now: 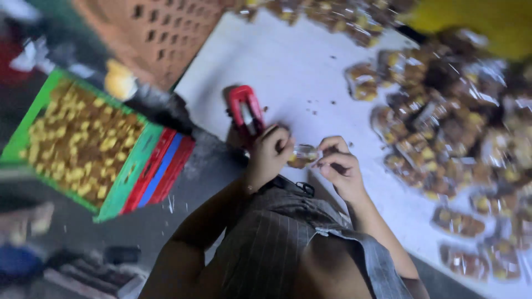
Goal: The person repeatedly picks small baked snacks from a green crate, places them into clear plastic bags, and seals each bag using a red tape dispenser. The sealed packages are stacked on the white table. A second person is visible in the background but not interacting with the task.
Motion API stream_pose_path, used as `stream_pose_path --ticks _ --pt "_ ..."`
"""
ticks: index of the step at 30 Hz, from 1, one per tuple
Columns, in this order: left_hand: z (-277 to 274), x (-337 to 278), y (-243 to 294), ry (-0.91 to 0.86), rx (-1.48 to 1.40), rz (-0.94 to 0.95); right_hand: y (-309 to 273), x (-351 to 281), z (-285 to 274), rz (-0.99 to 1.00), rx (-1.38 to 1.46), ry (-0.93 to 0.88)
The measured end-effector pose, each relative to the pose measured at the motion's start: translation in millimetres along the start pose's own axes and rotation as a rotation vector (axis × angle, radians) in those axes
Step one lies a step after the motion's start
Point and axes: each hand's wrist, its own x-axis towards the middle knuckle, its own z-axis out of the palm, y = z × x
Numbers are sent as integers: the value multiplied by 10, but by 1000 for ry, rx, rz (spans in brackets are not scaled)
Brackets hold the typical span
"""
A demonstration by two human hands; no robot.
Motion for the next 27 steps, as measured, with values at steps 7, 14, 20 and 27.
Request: stream_pose_path --ticks 7,14,20,27 --pt "1121 109 759 -134 -201 865 1 -698 -558 17 -252 646" --pt "3299 468 91 -793 -808 -153 -352 -1565 -1415 481 -336 815" --pt "4943 2247 -358 -311 -168 -144 -479 -1650 -2443 -121 270 1118" --pt "3997 1972 662 -352 -204 185 -536 -1753 -2225 178 -155 846"
